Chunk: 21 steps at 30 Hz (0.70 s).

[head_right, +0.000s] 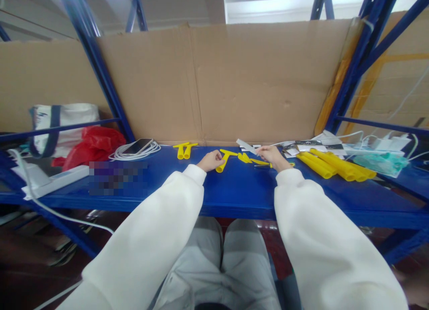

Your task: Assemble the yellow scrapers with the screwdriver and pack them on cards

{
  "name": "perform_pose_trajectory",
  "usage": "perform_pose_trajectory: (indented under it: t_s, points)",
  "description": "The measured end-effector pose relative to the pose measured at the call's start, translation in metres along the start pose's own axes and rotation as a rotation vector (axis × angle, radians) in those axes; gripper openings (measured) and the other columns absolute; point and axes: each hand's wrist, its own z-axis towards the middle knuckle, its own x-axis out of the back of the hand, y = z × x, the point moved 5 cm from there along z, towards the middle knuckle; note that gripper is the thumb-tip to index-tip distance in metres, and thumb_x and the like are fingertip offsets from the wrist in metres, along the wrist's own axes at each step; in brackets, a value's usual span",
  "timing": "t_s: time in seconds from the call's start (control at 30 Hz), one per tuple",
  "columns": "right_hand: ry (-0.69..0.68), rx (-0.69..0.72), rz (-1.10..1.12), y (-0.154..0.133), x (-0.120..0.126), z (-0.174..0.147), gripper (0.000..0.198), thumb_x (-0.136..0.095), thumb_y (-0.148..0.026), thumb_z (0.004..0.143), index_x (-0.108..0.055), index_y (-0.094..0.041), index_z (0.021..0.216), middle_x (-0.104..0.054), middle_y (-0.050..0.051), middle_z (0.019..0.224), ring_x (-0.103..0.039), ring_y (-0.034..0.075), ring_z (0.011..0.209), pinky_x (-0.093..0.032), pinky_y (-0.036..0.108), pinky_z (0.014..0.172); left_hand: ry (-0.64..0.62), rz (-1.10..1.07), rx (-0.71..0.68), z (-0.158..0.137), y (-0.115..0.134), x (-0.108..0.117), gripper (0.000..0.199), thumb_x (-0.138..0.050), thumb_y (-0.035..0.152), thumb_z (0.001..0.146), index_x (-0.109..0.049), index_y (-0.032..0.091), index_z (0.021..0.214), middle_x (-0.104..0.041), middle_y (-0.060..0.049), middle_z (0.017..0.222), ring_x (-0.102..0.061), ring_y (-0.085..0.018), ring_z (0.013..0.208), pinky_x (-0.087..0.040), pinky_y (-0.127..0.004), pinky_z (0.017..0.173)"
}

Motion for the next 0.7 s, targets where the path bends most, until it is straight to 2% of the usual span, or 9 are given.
perform_pose_trajectory:
  t_s: [0.13,0.37,0.53,0.7]
  points:
    - [-0.075,0.062,-0.046,-0.015,-0.015,-0.006,0.012,-0.07,-0.017,0.073,-0.064,-0.015,0.062,-0.058,-0.002,0.053,-0.05,0.009,0.051,-0.042,0.02,0.051,-0.004,0.048,0.013,0.001,-0.002,-0.002,0.015,-0.069,0.023,0.078,-0.061,0.019,0.09,-0.071,-0.006,0.103,-0.066,-0.019,0.095,-0.05,-0.026,0.083]
    - [-0.097,0.029,-0.075,-0.041,-0.043,-0.014,0.017,-0.07,-0.004,0.069,-0.064,-0.014,0.057,-0.063,0.002,0.054,-0.055,0.01,0.049,-0.041,0.019,0.049,-0.014,0.12,0.038,0.001,-0.008,-0.006,0.025,-0.07,0.027,0.079,-0.06,0.019,0.1,-0.069,-0.01,0.114,-0.065,-0.024,0.104,-0.048,-0.029,0.083]
    - [-0.211,0.012,-0.106,-0.04,-0.059,-0.022,0.018,-0.068,-0.002,0.064,-0.064,-0.014,0.052,-0.061,0.0,0.047,-0.054,0.008,0.047,-0.034,0.016,0.042,-0.038,0.155,0.045,0.0,-0.006,-0.006,0.029,-0.068,0.026,0.081,-0.061,0.018,0.107,-0.069,-0.011,0.118,-0.064,-0.026,0.11,-0.048,-0.028,0.085]
    - [-0.223,0.003,-0.196,-0.032,-0.054,-0.026,0.018,-0.068,-0.005,0.067,-0.063,-0.015,0.053,-0.056,-0.003,0.042,-0.049,0.007,0.043,-0.032,0.016,0.041,-0.036,0.159,0.048,0.0,-0.007,-0.007,0.03,-0.068,0.03,0.083,-0.062,0.016,0.109,-0.07,-0.013,0.117,-0.065,-0.026,0.11,-0.048,-0.027,0.084]
